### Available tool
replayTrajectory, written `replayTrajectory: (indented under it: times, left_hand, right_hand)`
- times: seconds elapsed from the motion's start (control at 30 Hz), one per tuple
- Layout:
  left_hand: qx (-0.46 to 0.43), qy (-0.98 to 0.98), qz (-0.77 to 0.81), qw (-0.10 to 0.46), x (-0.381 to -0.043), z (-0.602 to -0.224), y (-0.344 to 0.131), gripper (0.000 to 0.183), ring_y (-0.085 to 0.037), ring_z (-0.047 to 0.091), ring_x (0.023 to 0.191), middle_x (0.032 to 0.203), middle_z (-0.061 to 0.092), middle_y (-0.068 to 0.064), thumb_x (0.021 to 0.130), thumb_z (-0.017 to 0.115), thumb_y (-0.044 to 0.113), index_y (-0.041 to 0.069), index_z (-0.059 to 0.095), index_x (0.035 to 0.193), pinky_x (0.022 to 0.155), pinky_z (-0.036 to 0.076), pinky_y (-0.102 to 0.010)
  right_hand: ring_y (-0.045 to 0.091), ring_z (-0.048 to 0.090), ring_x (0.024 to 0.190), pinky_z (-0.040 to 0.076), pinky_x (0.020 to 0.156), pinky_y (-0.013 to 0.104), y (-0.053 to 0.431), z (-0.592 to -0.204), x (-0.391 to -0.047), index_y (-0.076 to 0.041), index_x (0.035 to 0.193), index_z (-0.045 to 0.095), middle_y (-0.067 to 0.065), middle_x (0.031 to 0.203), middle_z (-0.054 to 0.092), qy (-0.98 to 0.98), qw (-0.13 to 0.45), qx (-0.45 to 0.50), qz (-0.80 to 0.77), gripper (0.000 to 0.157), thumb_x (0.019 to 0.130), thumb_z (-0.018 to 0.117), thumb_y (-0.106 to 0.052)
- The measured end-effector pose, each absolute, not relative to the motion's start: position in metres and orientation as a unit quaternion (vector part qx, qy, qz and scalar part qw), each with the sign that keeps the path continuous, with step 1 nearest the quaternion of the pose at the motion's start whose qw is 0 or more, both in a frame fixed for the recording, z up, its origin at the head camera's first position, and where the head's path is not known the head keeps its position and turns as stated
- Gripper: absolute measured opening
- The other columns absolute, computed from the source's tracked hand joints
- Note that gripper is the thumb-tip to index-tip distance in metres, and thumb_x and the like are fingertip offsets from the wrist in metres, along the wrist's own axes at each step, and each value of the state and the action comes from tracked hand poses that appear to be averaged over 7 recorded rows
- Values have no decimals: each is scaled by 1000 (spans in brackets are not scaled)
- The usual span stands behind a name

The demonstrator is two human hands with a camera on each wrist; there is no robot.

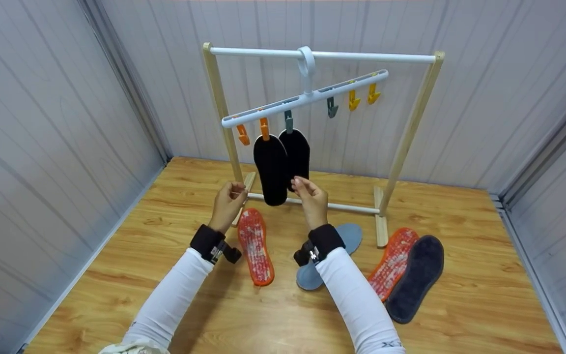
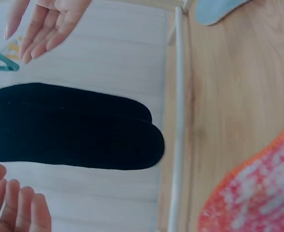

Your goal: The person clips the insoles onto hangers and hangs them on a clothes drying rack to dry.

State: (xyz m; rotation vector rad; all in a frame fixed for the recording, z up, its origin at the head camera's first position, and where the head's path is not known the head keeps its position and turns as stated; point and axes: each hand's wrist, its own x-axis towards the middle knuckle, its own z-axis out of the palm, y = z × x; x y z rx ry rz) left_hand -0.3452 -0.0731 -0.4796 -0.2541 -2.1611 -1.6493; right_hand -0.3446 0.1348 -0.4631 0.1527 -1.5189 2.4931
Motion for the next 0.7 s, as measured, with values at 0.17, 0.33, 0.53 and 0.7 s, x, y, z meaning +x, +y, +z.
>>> replayTrajectory:
  times: [0.17, 0.33, 0.53, 0.7]
  left_hand:
    - [-65, -786, -587, 182, -344, -498, -86, 14, -27, 58, 83, 93, 60, -17, 89, 56, 2, -4, 58, 101, 74, 47, -31]
    - [-22, -803, -573, 166, -344, -516, -98, 13, -30, 59, 85, 90, 61, -17, 86, 57, 1, -6, 58, 98, 71, 48, -33]
    - [21, -860, -493, 130, -341, -534, -107, 11, -27, 59, 79, 83, 62, -12, 86, 62, 10, 0, 62, 91, 70, 47, -35]
    - [35, -911, -396, 109, -341, -544, -108, 16, -25, 59, 69, 75, 65, -10, 85, 66, 17, 3, 65, 77, 64, 48, -36]
  right_hand:
    - [24, 64, 93, 49, 88, 33, 135, -466, -343, 1, 101, 68, 5, 91, 70, -514, 112, 50, 849, 15, 93, 57, -5]
    - [22, 65, 90, 49, 89, 36, 135, -471, -343, 0, 99, 69, 6, 90, 70, -514, 106, 55, 850, 14, 93, 57, -6]
    - [17, 66, 87, 47, 92, 38, 134, -478, -340, 0, 100, 68, 6, 91, 71, -517, 94, 60, 849, 15, 94, 56, -5]
    - [15, 66, 85, 47, 91, 37, 133, -483, -338, 0, 101, 68, 5, 91, 70, -524, 86, 49, 846, 15, 94, 55, -6]
